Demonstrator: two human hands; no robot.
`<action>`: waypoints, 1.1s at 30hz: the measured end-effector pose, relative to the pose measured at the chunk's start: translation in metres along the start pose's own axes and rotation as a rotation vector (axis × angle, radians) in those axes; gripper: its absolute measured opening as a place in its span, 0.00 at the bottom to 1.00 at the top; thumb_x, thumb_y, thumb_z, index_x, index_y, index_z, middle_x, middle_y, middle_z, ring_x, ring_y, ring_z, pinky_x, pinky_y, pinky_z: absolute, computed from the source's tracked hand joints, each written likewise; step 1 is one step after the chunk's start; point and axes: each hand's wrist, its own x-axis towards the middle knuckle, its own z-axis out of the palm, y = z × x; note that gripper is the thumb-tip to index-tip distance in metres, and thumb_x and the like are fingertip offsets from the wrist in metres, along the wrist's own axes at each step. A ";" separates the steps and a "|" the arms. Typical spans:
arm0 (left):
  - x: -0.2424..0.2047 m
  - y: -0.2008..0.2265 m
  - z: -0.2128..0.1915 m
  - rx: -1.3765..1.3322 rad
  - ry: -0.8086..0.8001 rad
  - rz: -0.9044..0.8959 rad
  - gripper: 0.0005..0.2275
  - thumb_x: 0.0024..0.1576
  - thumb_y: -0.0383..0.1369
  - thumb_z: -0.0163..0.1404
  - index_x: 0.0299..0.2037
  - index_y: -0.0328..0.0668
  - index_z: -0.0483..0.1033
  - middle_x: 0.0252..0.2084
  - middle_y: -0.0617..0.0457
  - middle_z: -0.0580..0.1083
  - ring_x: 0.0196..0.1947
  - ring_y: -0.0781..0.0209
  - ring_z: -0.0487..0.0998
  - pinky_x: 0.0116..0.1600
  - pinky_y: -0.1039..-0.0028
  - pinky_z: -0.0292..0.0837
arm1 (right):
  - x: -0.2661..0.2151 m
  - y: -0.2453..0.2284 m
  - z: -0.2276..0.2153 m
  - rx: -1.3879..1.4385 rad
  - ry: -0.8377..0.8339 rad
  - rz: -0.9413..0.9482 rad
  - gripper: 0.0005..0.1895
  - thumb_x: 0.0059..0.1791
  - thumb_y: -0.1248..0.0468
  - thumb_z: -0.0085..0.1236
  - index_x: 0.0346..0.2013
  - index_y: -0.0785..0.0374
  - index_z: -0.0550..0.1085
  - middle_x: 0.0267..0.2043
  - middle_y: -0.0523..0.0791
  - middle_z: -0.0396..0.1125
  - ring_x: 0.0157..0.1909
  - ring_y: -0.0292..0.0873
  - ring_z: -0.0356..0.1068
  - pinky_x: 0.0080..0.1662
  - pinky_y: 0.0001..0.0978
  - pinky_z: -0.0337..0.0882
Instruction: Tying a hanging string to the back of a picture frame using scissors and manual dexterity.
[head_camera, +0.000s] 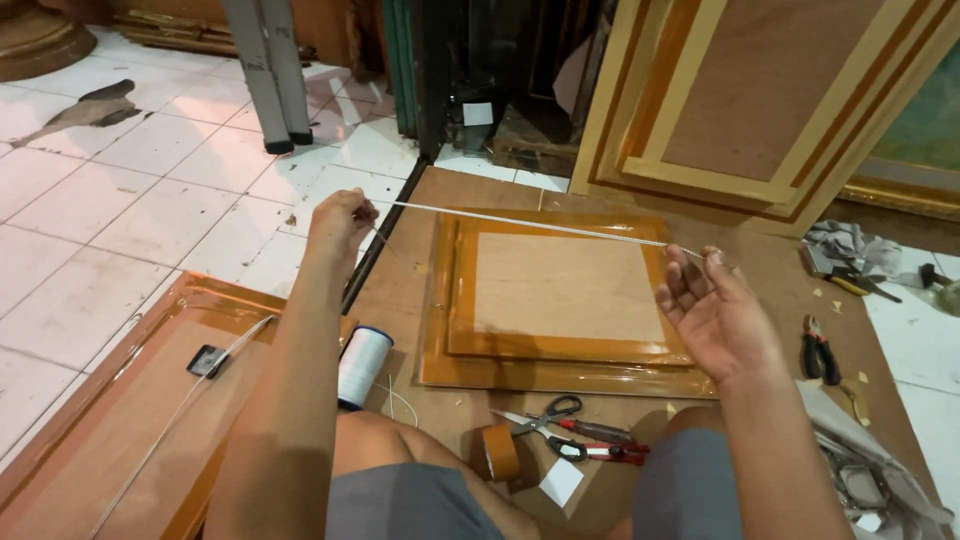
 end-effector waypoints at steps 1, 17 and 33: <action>0.000 0.000 0.001 0.039 0.028 0.009 0.09 0.72 0.36 0.49 0.39 0.46 0.73 0.37 0.53 0.70 0.47 0.57 0.82 0.71 0.61 0.76 | 0.001 0.002 -0.001 0.020 0.000 0.014 0.04 0.63 0.51 0.57 0.48 0.35 0.79 0.63 0.39 0.80 0.60 0.38 0.81 0.63 0.43 0.79; -0.116 0.018 0.167 1.020 -0.556 -0.150 0.11 0.74 0.45 0.43 0.52 0.59 0.80 0.63 0.59 0.83 0.62 0.58 0.80 0.61 0.63 0.71 | 0.067 -0.040 -0.201 0.210 0.482 -0.177 0.13 0.66 0.44 0.53 0.45 0.40 0.81 0.49 0.31 0.83 0.50 0.28 0.83 0.51 0.28 0.74; -0.063 -0.353 0.417 1.261 -1.027 0.282 0.10 0.62 0.40 0.56 0.50 0.61 0.89 0.49 0.49 0.85 0.57 0.40 0.86 0.59 0.47 0.83 | 0.208 0.018 -0.329 -0.007 0.535 -0.327 0.04 0.62 0.56 0.58 0.48 0.49 0.78 0.46 0.38 0.76 0.46 0.38 0.79 0.48 0.31 0.75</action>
